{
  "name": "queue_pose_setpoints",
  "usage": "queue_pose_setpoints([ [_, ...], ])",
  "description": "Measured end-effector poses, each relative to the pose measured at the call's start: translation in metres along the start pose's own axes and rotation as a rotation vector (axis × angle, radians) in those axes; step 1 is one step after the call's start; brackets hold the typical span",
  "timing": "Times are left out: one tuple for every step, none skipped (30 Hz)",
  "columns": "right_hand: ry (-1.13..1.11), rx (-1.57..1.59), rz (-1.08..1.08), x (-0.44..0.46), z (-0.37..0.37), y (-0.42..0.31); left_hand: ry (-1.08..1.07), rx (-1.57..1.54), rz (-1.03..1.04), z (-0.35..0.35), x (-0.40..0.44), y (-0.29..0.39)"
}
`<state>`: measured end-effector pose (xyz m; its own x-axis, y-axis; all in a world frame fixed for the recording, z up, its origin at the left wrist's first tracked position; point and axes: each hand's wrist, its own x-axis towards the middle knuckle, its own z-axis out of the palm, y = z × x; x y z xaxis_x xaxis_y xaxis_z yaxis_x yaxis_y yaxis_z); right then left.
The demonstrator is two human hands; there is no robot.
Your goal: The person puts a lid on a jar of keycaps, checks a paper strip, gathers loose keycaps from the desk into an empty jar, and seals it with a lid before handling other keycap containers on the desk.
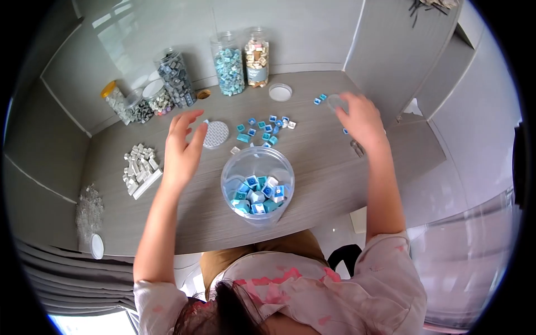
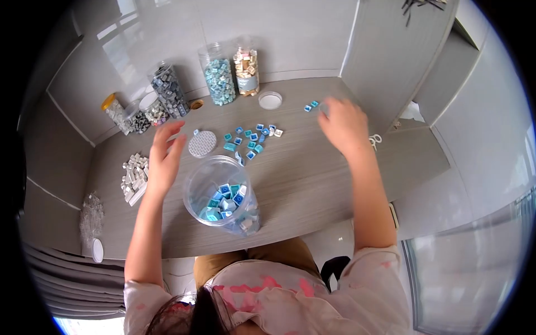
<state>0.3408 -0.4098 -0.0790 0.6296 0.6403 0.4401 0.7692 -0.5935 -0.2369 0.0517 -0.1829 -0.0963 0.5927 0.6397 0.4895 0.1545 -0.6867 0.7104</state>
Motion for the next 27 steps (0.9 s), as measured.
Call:
queue_pose_setpoints([
  [-0.101,-0.251,0.104,-0.004,0.011,0.017,-0.050,0.159,-0.046,0.001,0.009,-0.017],
  [-0.175,-0.309,0.152,-0.007,0.024,0.035,-0.079,0.234,-0.050,0.005,0.015,-0.042],
  [-0.245,-0.366,0.202,-0.008,0.036,0.048,-0.109,0.310,-0.049,0.011,0.022,-0.070],
  [-0.268,-0.363,0.209,-0.009,0.044,0.052,-0.140,0.386,-0.044,0.017,0.029,-0.093],
  [-0.289,-0.361,0.219,-0.012,0.049,0.056,-0.140,0.399,-0.041,0.024,0.036,-0.112],
  [-0.312,-0.359,0.234,-0.012,0.056,0.061,-0.145,0.410,-0.036,0.031,0.043,-0.127],
  [-0.297,-0.341,0.179,-0.011,0.066,0.069,-0.154,0.420,-0.030,0.035,0.050,-0.133],
  [-0.284,-0.324,0.127,-0.010,0.075,0.079,-0.199,0.381,-0.071,0.038,0.056,-0.139],
  [-0.271,-0.309,0.073,-0.008,0.078,0.082,-0.243,0.340,-0.113,0.041,0.063,-0.140],
  [-0.270,-0.283,0.071,-0.005,0.081,0.084,-0.283,0.300,-0.153,0.043,0.068,-0.142],
  [-0.268,-0.257,0.067,-0.001,0.086,0.084,-0.285,0.305,-0.135,0.044,0.071,-0.144],
  [-0.263,-0.231,0.061,0.003,0.089,0.079,-0.284,0.309,-0.115,0.045,0.075,-0.144],
  [-0.240,-0.083,-0.007,0.004,0.091,0.074,-0.282,0.311,-0.096,0.046,0.079,-0.144],
  [-0.217,0.063,-0.073,0.005,0.095,0.067,-0.297,0.308,-0.103,0.047,0.083,-0.144],
  [-0.193,0.210,-0.140,0.005,0.098,0.059,-0.312,0.304,-0.110,0.048,0.086,-0.144],
  [-0.244,0.334,-0.140,0.005,0.097,0.044,-0.327,0.303,-0.115,0.049,0.089,-0.144],
  [-0.291,0.461,-0.140,0.005,0.097,0.030,-0.337,0.302,-0.113,0.050,0.092,-0.144],
  [-0.192,0.483,-0.131,0.006,0.103,0.022,-0.346,0.302,-0.111,0.050,0.094,-0.143],
  [-0.093,0.503,-0.125,0.009,0.114,0.018,-0.352,0.302,-0.109,0.051,0.096,-0.143],
  [0.004,0.522,-0.120,0.011,0.125,0.019,-0.353,0.294,-0.106,0.053,0.098,-0.142],
  [0.006,0.535,-0.059,0.020,0.139,0.026,-0.353,0.285,-0.105,0.055,0.098,-0.140],
  [0.079,0.528,-0.016,0.029,0.152,0.031,-0.354,0.278,-0.104,0.058,0.098,-0.138],
  [0.151,0.522,0.026,0.037,0.164,0.035,-0.348,0.296,-0.079,0.063,0.098,-0.136],
  [0.224,0.516,0.066,0.045,0.173,0.038,-0.340,0.315,-0.055,0.072,0.096,-0.132],
  [0.232,0.473,0.090,0.054,0.181,0.040,-0.329,0.336,-0.032,0.079,0.095,-0.126],
  [0.239,0.431,0.113,0.063,0.187,0.044,-0.343,0.372,0.027,0.084,0.093,-0.121],
  [0.245,0.390,0.136,0.070,0.191,0.046,-0.358,0.409,0.085,0.091,0.092,-0.114],
])
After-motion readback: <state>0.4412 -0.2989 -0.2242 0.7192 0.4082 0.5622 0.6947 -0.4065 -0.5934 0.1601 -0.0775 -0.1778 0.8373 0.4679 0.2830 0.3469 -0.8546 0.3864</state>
